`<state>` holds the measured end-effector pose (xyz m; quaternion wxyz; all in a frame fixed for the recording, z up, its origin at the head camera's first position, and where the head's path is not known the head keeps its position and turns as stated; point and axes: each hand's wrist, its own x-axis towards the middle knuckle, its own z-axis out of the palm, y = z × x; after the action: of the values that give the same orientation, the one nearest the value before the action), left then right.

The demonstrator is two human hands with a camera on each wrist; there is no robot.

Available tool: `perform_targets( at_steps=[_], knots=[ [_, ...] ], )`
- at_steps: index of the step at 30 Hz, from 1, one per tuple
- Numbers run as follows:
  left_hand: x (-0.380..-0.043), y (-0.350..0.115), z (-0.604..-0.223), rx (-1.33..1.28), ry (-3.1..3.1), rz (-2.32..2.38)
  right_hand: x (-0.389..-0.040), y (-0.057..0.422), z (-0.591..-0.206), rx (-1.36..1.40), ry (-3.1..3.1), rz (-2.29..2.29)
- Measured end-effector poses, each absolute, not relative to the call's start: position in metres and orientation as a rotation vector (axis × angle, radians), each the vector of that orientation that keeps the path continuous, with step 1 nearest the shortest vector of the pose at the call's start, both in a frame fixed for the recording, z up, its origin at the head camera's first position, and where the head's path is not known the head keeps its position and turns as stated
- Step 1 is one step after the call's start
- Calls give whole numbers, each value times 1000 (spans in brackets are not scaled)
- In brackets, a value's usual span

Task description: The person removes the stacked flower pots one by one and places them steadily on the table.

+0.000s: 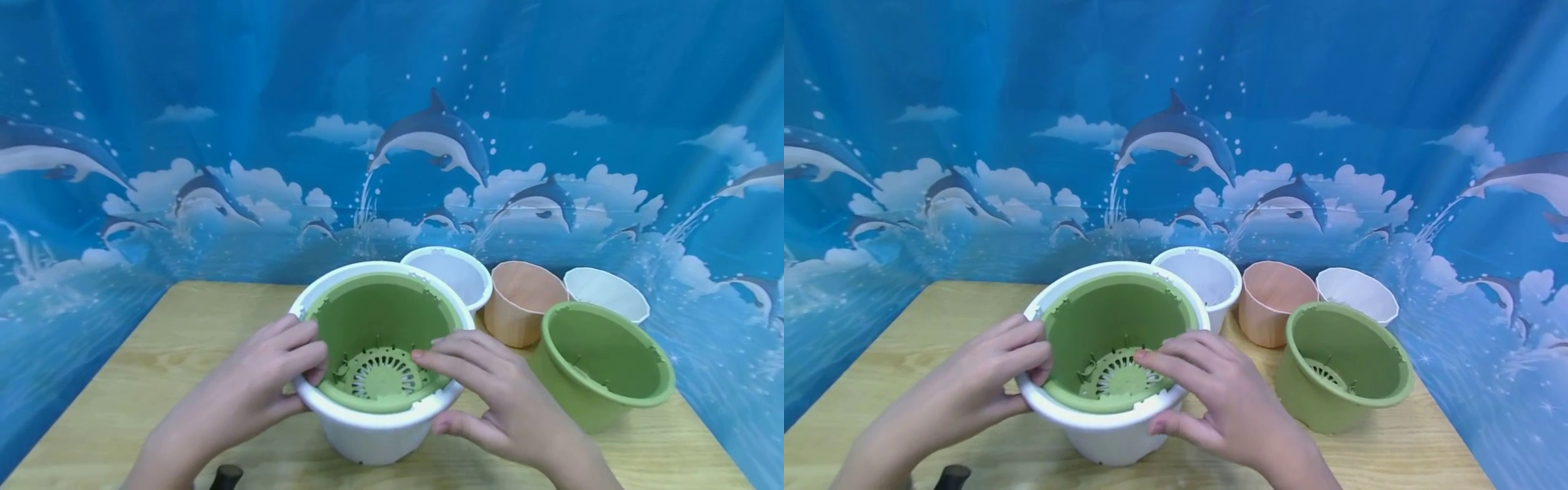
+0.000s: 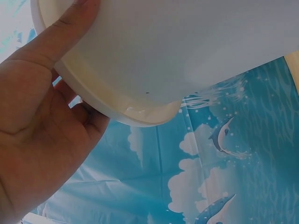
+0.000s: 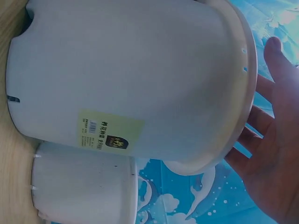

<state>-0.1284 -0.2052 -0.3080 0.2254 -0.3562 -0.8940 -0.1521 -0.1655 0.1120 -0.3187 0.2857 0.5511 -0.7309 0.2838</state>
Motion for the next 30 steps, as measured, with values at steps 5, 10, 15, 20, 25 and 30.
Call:
perform_targets(
  at_steps=[5,10,15,20,25,30],
  knots=[
    [-128,-205,-308,-984,-2466,-416,-166,110,-323,1482,-1959,721],
    [-128,-206,-307,-985,-2462,-419,-166,108,-330,1462,-1989,625],
    [-129,-206,-307,-991,-2461,-417,-166,107,-335,1444,-2001,585],
    [-128,-205,-307,-984,-2477,-413,-166,106,-337,1438,-1995,600],
    [-129,-205,-307,-984,-2485,-417,-167,104,-337,1428,-1993,618],
    [-128,-206,-306,-1002,-2461,-431,-165,103,-337,1426,-2010,645]
  ],
)
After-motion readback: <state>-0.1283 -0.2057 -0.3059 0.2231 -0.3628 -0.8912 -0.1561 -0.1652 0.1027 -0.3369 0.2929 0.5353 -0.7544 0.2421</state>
